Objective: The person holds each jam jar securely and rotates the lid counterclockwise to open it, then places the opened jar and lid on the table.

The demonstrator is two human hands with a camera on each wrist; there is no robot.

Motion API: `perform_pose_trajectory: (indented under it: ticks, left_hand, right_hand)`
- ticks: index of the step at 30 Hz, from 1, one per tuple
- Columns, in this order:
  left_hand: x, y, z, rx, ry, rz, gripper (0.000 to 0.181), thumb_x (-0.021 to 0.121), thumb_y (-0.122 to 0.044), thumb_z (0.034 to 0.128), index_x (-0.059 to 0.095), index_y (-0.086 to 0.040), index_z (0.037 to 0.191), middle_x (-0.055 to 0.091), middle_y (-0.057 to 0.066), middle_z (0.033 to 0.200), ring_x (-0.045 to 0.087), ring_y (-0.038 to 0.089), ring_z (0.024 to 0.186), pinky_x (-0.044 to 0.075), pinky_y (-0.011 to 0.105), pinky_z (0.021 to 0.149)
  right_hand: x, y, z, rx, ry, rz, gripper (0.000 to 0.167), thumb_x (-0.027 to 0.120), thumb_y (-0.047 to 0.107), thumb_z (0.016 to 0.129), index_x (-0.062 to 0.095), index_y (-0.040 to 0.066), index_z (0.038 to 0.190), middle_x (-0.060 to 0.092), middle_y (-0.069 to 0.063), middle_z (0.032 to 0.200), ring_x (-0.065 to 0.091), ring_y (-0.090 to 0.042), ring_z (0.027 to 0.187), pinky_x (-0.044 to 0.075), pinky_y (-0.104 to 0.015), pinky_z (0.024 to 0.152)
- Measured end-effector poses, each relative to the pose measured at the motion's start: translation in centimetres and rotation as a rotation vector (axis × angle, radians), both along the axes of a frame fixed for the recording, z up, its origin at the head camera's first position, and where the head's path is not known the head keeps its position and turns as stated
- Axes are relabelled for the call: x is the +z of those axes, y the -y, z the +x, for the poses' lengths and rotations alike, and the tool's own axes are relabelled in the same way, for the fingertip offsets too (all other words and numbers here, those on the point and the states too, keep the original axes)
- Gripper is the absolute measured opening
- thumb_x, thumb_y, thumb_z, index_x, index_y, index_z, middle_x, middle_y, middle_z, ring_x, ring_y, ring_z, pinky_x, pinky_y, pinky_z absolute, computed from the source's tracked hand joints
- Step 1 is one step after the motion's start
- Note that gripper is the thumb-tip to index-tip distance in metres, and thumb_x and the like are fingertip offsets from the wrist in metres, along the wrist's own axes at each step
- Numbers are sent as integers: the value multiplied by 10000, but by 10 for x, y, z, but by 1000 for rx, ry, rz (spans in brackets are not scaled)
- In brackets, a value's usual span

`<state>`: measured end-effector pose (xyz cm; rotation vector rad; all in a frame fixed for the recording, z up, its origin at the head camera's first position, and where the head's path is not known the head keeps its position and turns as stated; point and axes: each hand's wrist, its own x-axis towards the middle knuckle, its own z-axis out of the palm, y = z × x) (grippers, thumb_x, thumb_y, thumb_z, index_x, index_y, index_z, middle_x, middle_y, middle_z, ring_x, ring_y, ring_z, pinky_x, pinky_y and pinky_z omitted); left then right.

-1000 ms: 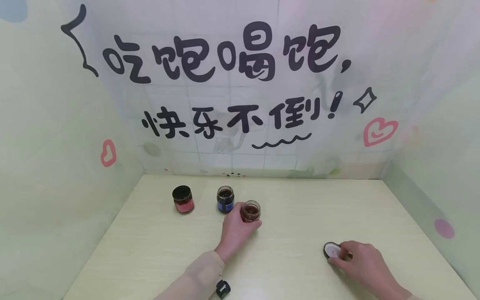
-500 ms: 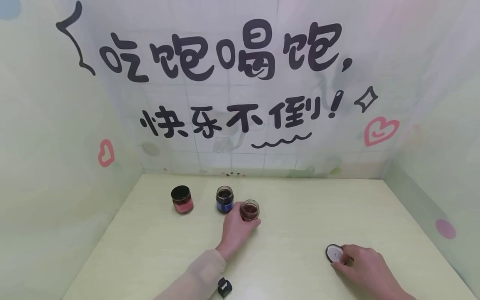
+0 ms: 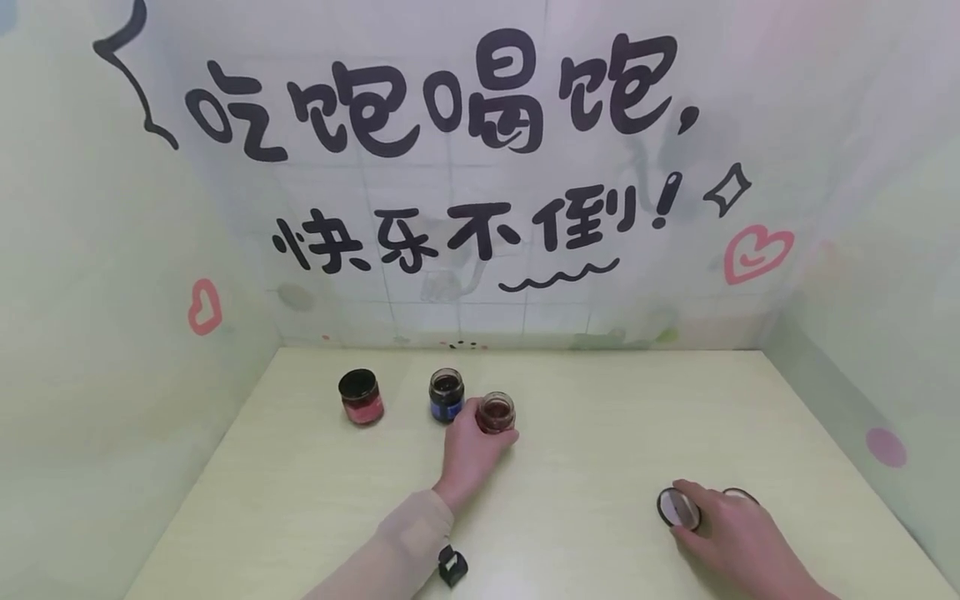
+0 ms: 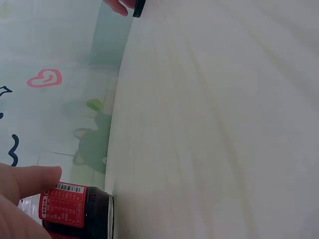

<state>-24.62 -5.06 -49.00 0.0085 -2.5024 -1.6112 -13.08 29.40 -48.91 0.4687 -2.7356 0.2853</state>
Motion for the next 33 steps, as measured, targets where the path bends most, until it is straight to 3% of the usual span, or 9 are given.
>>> perform_pose_trajectory:
  ticks: [6, 12, 24, 33]
  left_hand:
    - [0, -2, -4, 3, -2, 3, 524, 896, -139, 717, 619, -70, 1156, 701, 68, 1076, 655, 240, 1031, 517, 429, 916]
    - [-3, -3, -7, 11, 3, 14, 540, 897, -148, 726, 615, -84, 1182, 699, 74, 1119, 650, 249, 1073, 504, 429, 950]
    - [-5, 0, -10, 26, 16, 4, 557, 875, -177, 763, 607, -87, 1243, 698, 78, 1154, 652, 247, 1080, 506, 433, 949]
    - [-4, 3, -11, 43, 28, 3, 597, 870, -192, 771, 590, -85, 1287, 682, 94, 1199, 635, 273, 1122, 484, 446, 984]
  right_hand:
    - [0, -3, 3, 17, -16, -4, 480, 904, 196, 620, 731, 120, 1061, 708, 74, 831, 605, -75, 664, 524, -351, 630]
    - [-3, -7, 6, 31, -27, -11, 496, 893, 176, 616, 722, 126, 1079, 717, 74, 883, 627, -106, 709, 532, -357, 623]
    - [-3, -10, 11, 7, 7, -8, 498, 895, 184, 629, 721, 160, 1094, 703, 114, 906, 602, -92, 748, 529, -348, 635]
    - [2, -9, 10, 15, 48, -5, 519, 915, 221, 655, 731, 135, 1132, 742, 41, 981, 658, -140, 806, 557, -373, 679]
